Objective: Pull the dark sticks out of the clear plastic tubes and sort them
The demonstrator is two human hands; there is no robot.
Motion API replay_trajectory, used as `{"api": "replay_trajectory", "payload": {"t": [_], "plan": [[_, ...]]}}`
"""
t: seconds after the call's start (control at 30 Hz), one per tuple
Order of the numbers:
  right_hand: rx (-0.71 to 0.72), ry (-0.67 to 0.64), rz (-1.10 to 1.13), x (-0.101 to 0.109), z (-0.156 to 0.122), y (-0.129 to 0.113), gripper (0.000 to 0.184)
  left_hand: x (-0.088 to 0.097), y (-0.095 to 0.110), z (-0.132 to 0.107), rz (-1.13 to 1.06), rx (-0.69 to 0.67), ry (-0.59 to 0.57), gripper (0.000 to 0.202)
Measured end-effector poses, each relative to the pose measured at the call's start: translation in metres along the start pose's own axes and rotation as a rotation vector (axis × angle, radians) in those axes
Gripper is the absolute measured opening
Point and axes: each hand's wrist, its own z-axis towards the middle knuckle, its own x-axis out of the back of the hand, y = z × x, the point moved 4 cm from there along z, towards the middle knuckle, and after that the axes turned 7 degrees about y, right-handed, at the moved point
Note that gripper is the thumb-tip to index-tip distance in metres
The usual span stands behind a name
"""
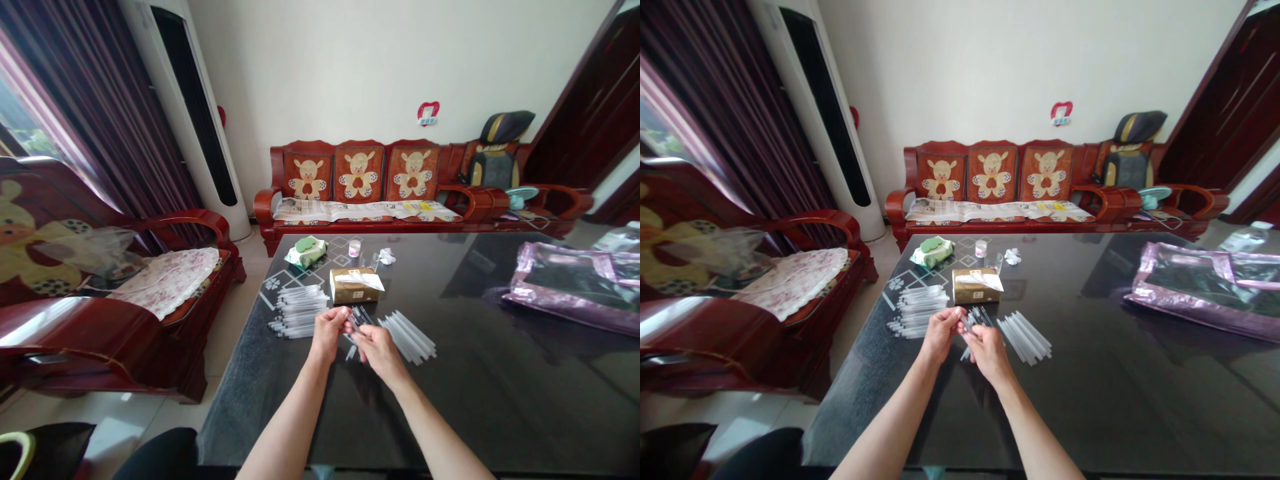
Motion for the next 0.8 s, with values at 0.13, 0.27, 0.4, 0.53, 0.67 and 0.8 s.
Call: {"api": "replay_trajectory", "payload": {"t": [0.13, 0.27, 0.4, 0.53, 0.67, 0.8], "plan": [[-0.217, -0.272, 0.452, -0.010, -0.004, 0.003, 0.053, -0.001, 0.003, -0.001, -0.003, 0.028, -0.099, 0.034], [-0.010, -0.049, 0.118, -0.001, 0.000, -0.005, 0.044, 0.002, 0.004, 0.001, -0.004, 0.024, 0.018, 0.036], [0.215, 0.220, -0.445, 0.005, -0.001, -0.012, 0.035, 0.001, -0.006, 0.002, -0.030, 0.020, 0.134, 0.037], [0.180, 0.229, -0.387, 0.006, -0.001, -0.009, 0.033, 0.000, -0.011, 0.004, -0.070, 0.003, 0.149, 0.035], [-0.150, -0.073, 0.272, -0.003, -0.002, 0.003, 0.042, -0.003, -0.004, 0.003, -0.038, 0.028, -0.021, 0.035], [-0.326, -0.319, 0.681, -0.011, -0.007, 0.004, 0.047, -0.006, 0.003, -0.002, -0.028, 0.041, -0.123, 0.034]]}}
